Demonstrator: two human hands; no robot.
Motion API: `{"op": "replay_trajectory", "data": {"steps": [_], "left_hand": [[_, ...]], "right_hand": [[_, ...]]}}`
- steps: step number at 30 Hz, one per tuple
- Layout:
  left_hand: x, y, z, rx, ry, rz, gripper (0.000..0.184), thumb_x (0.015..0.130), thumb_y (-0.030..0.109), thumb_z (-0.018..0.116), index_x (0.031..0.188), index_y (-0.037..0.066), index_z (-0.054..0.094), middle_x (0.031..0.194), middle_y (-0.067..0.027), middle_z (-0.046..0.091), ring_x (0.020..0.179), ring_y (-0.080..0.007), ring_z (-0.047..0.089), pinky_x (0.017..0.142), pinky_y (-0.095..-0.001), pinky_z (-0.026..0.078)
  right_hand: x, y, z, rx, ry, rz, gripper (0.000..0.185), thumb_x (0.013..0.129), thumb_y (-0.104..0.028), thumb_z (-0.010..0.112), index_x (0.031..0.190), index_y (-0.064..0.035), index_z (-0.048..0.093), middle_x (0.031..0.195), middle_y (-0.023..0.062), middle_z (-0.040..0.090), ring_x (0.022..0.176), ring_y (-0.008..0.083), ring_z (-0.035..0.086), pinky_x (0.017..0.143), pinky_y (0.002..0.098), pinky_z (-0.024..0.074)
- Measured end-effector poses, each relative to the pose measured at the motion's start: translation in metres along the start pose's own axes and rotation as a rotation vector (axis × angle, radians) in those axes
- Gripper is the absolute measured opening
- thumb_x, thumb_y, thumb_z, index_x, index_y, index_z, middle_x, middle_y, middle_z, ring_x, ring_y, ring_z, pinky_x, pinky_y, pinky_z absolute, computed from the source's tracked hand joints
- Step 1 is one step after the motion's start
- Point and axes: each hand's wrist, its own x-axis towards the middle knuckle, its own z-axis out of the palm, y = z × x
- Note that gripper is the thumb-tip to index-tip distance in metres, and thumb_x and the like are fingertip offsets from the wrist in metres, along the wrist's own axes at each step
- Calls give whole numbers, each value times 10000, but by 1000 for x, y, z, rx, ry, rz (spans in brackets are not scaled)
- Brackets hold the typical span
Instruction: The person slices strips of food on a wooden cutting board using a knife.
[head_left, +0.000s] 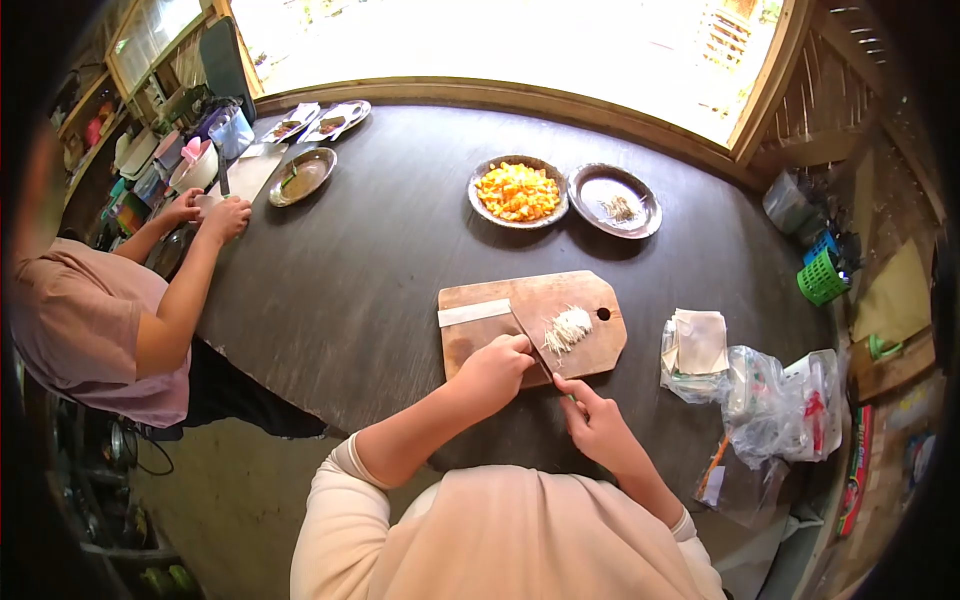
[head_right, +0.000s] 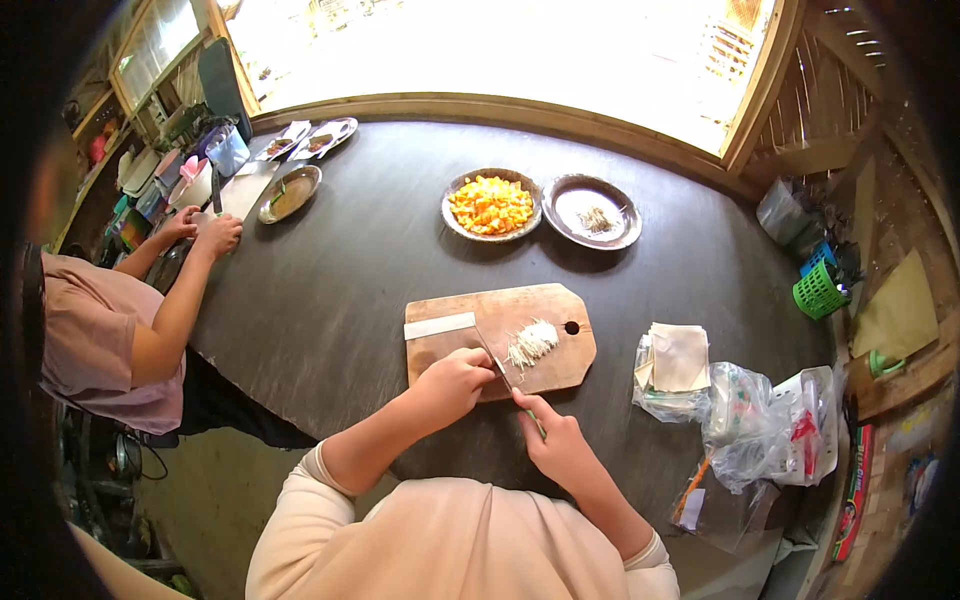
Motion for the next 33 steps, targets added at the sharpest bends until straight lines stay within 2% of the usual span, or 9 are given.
{"op": "replay_trajectory", "data": {"steps": [2, 4, 9, 11, 12, 14, 24, 26, 33], "left_hand": [[0, -4, 1, 1, -11, 1, 194, 787, -6, 601, 937, 7, 724, 1008, -117, 646, 986, -315, 617, 895, -384, 508], [0, -4, 2, 6, -21, 21, 187, 789, -2, 604, 931, 9, 725, 998, -118, 646, 983, -314, 617, 894, -385, 507], [3, -3, -4, -51, -3, 26, 174, 794, -6, 611, 923, 1, 728, 974, -128, 656, 976, -319, 626, 885, -386, 513], [2, -3, -5, -63, 19, 38, 175, 792, -11, 610, 922, -3, 727, 974, -131, 658, 974, -321, 630, 882, -386, 516], [2, -3, -5, -76, 11, 33, 177, 788, -15, 609, 920, -5, 727, 971, -134, 659, 972, -323, 632, 881, -387, 518], [2, -3, -5, -90, 8, 21, 178, 784, -19, 608, 917, -7, 726, 969, -138, 660, 970, -324, 635, 880, -387, 520], [2, -4, -1, -42, -19, 3, 179, 789, 6, 612, 925, 15, 728, 987, -121, 652, 983, -332, 621, 880, -400, 518], [1, -2, -3, -60, -18, 2, 176, 790, 4, 611, 922, 12, 727, 993, -122, 654, 984, -332, 623, 881, -400, 518], [1, -1, -6, -46, -32, -1, 171, 794, -4, 602, 910, -3, 727, 997, -131, 654, 988, -331, 627, 883, -396, 520]], "right_hand": [[0, 6, 7, -15, 72, -100, 331, 965, -94, 580, 1295, -111, 584, 686, 247, 581, 502, 317, 560, 544, 342, 455], [6, -4, 4, -91, 36, -70, 322, 982, -92, 559, 1303, -91, 585, 660, 200, 581, 537, 133, 500, 570, 353, 471], [-2, -8, -6, -7, -13, 27, 354, 992, -135, 566, 1345, -130, 583, 585, 57, 545, 493, 83, 473, 497, 273, 402], [-7, -16, -11, -1, -42, 97, 341, 973, -141, 585, 1314, -132, 586, 696, 250, 588, 525, 226, 521, 586, 344, 471], [-7, -12, -11, -5, -48, 89, 341, 973, -141, 585, 1314, -132, 586, 696, 250, 588, 525, 226, 521, 586, 344, 471], [-7, -3, -11, 50, -69, 108, 368, 995, -139, 562, 1363, -146, 577, 592, 3, 530, 474, 57, 429, 456, 258, 368], [7, 8, 6, -76, 58, -102, 341, 999, -146, 565, 1339, -143, 590, 571, -21, 501, 468, 47, 431, 441, 240, 356], [2, -4, -2, 50, -16, 103, 324, 971, -134, 582, 1294, -121, 599, 622, 193, 552, 509, 169, 493, 546, 324, 438], [-6, -13, -12, 74, -64, 163, 332, 971, -132, 582, 1303, -123, 595, 622, 158, 537, 544, 127, 425, 544, 305, 428]]}}
